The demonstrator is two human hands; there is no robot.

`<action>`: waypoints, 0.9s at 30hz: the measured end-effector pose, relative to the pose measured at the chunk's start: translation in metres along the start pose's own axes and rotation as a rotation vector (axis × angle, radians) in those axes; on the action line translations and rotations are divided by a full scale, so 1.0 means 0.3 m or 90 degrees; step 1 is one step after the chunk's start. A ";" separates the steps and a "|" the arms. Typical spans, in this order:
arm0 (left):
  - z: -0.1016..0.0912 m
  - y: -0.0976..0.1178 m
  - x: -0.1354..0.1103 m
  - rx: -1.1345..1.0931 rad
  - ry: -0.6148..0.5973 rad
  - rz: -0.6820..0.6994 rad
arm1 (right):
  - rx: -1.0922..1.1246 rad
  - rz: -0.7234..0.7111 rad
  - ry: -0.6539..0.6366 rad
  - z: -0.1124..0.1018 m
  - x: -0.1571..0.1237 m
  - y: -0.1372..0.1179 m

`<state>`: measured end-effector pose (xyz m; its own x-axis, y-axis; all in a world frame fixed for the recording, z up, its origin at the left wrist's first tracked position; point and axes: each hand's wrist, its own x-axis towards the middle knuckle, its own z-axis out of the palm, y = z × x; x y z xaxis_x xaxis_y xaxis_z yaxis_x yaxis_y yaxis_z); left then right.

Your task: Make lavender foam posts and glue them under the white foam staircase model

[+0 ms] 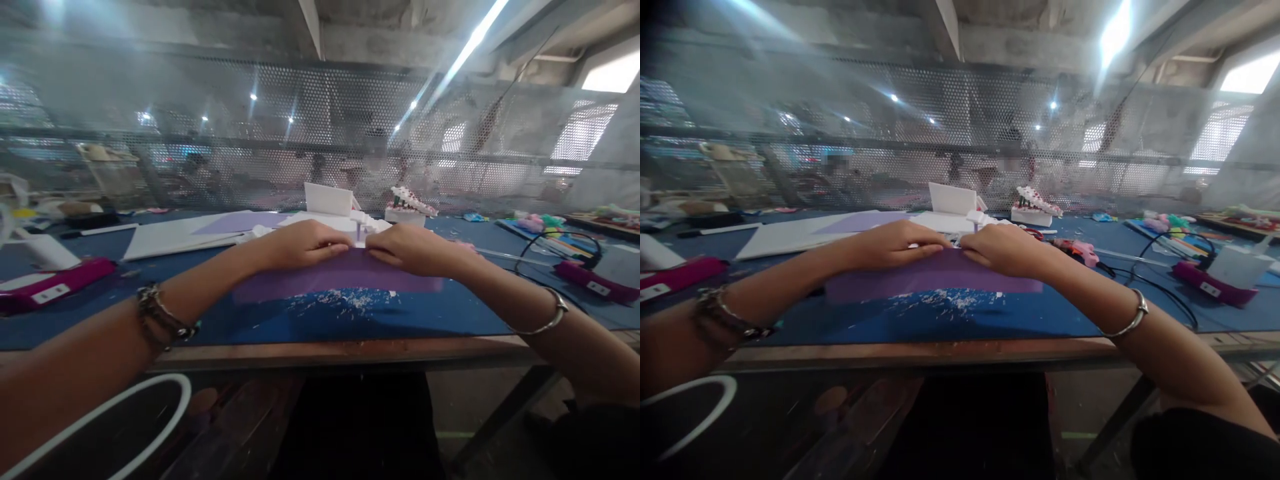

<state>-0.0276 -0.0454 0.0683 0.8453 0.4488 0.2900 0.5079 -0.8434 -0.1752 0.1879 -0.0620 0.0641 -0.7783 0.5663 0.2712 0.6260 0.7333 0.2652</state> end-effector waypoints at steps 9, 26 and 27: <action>0.074 0.083 0.053 0.317 0.204 -0.053 | 0.133 -0.062 0.026 -0.014 0.028 0.051; 0.059 -0.067 -0.096 0.288 0.169 -0.089 | 0.232 -0.014 -0.026 -0.032 -0.087 0.185; 0.057 -0.081 -0.105 0.288 0.176 -0.089 | 0.235 -0.006 -0.027 -0.030 -0.095 0.195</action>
<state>-0.0637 -0.0341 0.0471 0.7208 0.4011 0.5653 0.6841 -0.5425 -0.4875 0.2473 -0.0386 0.0802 -0.7899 0.5684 0.2302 0.5651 0.8205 -0.0867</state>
